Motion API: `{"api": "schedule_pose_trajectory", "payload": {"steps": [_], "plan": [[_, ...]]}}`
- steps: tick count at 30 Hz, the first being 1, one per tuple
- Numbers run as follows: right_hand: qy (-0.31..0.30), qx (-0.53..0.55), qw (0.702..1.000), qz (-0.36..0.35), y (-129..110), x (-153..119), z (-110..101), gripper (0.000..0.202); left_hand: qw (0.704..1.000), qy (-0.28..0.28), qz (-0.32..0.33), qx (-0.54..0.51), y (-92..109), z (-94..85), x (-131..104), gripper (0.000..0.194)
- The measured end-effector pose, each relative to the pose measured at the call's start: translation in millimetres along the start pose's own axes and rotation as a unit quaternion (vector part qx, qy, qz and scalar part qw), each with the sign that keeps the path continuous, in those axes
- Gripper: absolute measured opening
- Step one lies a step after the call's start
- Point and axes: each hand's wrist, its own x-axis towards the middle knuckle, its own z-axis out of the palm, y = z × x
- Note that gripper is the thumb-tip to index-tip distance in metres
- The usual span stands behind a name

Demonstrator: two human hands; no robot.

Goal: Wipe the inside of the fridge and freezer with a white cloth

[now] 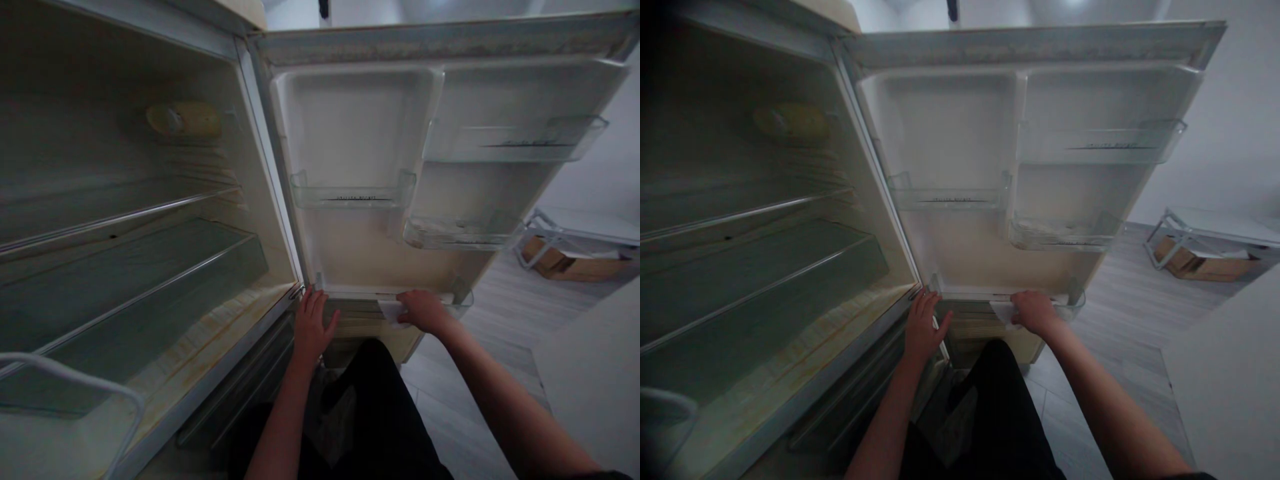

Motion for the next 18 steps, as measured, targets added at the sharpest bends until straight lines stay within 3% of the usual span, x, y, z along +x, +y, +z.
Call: {"api": "schedule_pose_trajectory", "payload": {"steps": [9,13,18], "plan": [[-0.042,-0.026,0.996,0.075,69.7,-5.1,9.4,0.032,1.000,-0.013,0.002,-0.002,-0.1,0.9,0.6,0.038],[-0.041,-0.041,0.996,0.072,70.6,5.5,7.1,0.036,1.000,-0.014,-0.009,-0.017,4.3,6.9,-0.3,0.042],[-0.023,-0.040,0.997,0.061,44.7,15.1,-0.5,0.042,0.999,-0.005,-0.031,-0.029,12.7,16.7,-2.7,0.049]]}}
